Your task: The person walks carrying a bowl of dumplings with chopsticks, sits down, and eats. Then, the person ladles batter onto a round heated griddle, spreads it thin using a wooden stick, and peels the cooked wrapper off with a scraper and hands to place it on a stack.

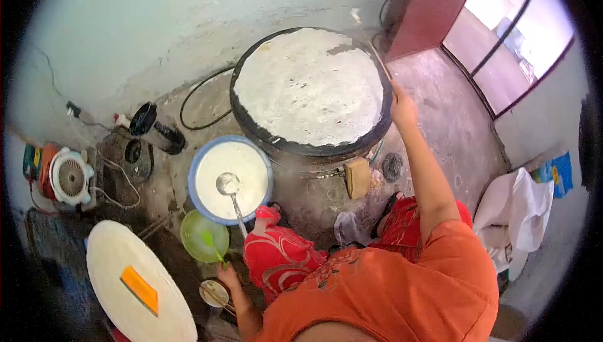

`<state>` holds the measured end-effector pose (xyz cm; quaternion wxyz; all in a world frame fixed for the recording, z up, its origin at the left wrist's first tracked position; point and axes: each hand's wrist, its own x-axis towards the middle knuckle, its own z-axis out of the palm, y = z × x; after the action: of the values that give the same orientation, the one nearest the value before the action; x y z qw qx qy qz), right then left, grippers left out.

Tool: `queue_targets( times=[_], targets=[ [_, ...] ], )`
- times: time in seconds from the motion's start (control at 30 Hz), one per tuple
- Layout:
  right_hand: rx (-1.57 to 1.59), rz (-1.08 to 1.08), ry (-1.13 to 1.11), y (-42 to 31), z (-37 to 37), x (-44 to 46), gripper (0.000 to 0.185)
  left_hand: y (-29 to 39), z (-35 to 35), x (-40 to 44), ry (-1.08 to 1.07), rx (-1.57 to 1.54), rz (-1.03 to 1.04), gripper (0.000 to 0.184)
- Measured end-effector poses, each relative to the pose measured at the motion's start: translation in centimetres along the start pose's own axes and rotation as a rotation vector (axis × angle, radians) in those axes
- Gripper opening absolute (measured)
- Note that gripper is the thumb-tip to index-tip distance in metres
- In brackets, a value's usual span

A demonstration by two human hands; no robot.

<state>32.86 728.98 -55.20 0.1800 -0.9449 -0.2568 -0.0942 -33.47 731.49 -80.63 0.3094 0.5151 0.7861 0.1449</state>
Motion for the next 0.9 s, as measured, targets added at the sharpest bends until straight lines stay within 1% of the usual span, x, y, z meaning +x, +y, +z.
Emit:
queue_targets(
  times=[0.03, 0.07, 0.1, 0.13, 0.17, 0.2, 0.23, 0.27, 0.3, 0.37, 0.4, 0.43, 0.47, 0.5, 0.53, 0.6, 0.63, 0.67, 0.7, 0.77, 0.8, 0.83, 0.87, 0.9],
  targets=[
    [0.059, -0.102, 0.003, -1.4, -0.6, -1.4, 0.035, -3.9, 2.2, 2.0, 0.03, -0.12, -0.082, 0.038],
    [0.119, -0.202, 0.004, -2.9, -1.3, -2.9, 0.035, -2.6, 2.0, 2.5, 0.037, -0.092, 0.095, 0.037],
    [0.117, -0.258, -0.046, -4.8, -1.6, -4.8, 0.035, -1.6, 1.1, 1.3, 0.092, 0.104, 0.152, 0.036],
    [0.214, -0.261, -0.136, -6.8, -2.1, -6.9, 0.036, -7.0, 4.1, 4.3, 0.043, -0.018, 0.138, 0.038],
    [0.307, -0.259, -0.231, -8.8, -2.8, -9.1, 0.037, -5.5, 4.4, 4.3, 0.027, 0.026, 0.086, 0.04],
    [0.356, -0.304, -0.326, -11.3, -3.7, -11.3, 0.039, -1.7, 3.1, 3.0, 0.087, 0.261, 0.087, 0.043],
    [0.402, -0.347, -0.424, -13.2, -4.0, -13.6, 0.041, 0.2, 2.6, 2.3, 0.067, 0.409, -0.019, 0.046],
    [0.397, -0.463, -0.508, -13.5, -3.1, -15.2, 0.043, -0.8, 2.3, 2.5, -0.033, 0.33, 0.09, 0.05],
    [0.332, -0.494, -0.646, -15.6, -4.3, -17.2, 0.045, 1.1, 2.6, 2.3, -0.015, 0.418, -0.075, 0.052],
    [0.416, -0.736, -0.796, -17.7, -2.7, -20.1, 0.046, 2.9, 1.0, 1.3, -0.12, 0.447, -0.204, 0.053],
    [0.293, -0.783, -0.904, -19.6, -3.0, -21.3, 0.048, 1.5, 1.5, 1.9, -0.116, 0.436, -0.234, 0.053],
    [0.165, -0.829, -1.007, -21.9, -3.2, -22.7, 0.049, -0.4, 3.1, 2.7, -0.106, 0.419, -0.148, 0.052],
    [0.106, -0.95, -1.007, -23.4, -2.5, -24.0, 0.047, -2.4, 5.0, 3.4, -0.093, 0.403, -0.063, 0.051],
    [0.019, -1.07, -0.999, -25.1, -1.9, -25.4, 0.042, -4.5, 7.2, 4.5, -0.093, 0.396, -0.081, 0.051],
    [-0.085, -1.187, -0.991, -26.5, -0.8, -26.7, 0.038, -6.9, 9.4, 5.6, -0.088, 0.416, -0.089, 0.046],
    [-0.261, -1.388, -0.96, -28.4, 3.0, -29.2, 0.032, -8.4, 10.0, 6.1, -0.082, 0.433, -0.111, 0.042],
    [-0.333, -1.472, -0.939, -29.1, 5.4, -30.5, 0.029, -8.4, 9.5, 6.1, -0.053, 0.277, -0.114, 0.036],
    [-0.334, -1.485, -0.945, -30.1, 6.9, -31.7, 0.029, -7.9, 8.6, 5.8, -0.022, 0.121, -0.117, 0.033],
    [-0.339, -1.466, -0.976, -31.1, 8.2, -32.9, 0.026, -7.0, 7.2, 5.1, -0.019, 0.119, -0.13, 0.033],
    [-0.343, -1.46, -1.016, -31.7, 11.1, -34.0, 0.024, -3.8, 3.1, 2.8, -0.157, -0.09, -0.177, 0.032],
    [-0.379, -1.395, -1.067, -31.8, 12.8, -34.5, 0.03, -2.7, 2.3, 1.1, -0.099, -0.145, -0.113, 0.033],
    [-0.415, -1.33, -1.116, -32.2, 13.4, -35.0, 0.037, -2.7, 3.1, 0.2, -0.094, -0.143, -0.125, 0.033],
    [-0.338, -1.314, -1.132, -32.2, 13.5, -35.2, 0.026, -2.8, 4.0, -0.6, -0.009, -0.189, -0.032, 0.029],
    [-0.343, -1.313, -1.133, -32.0, 14.1, -35.2, 0.026, -2.9, 4.9, -0.7, 0.067, -0.239, 0.072, 0.025]
  ],
)
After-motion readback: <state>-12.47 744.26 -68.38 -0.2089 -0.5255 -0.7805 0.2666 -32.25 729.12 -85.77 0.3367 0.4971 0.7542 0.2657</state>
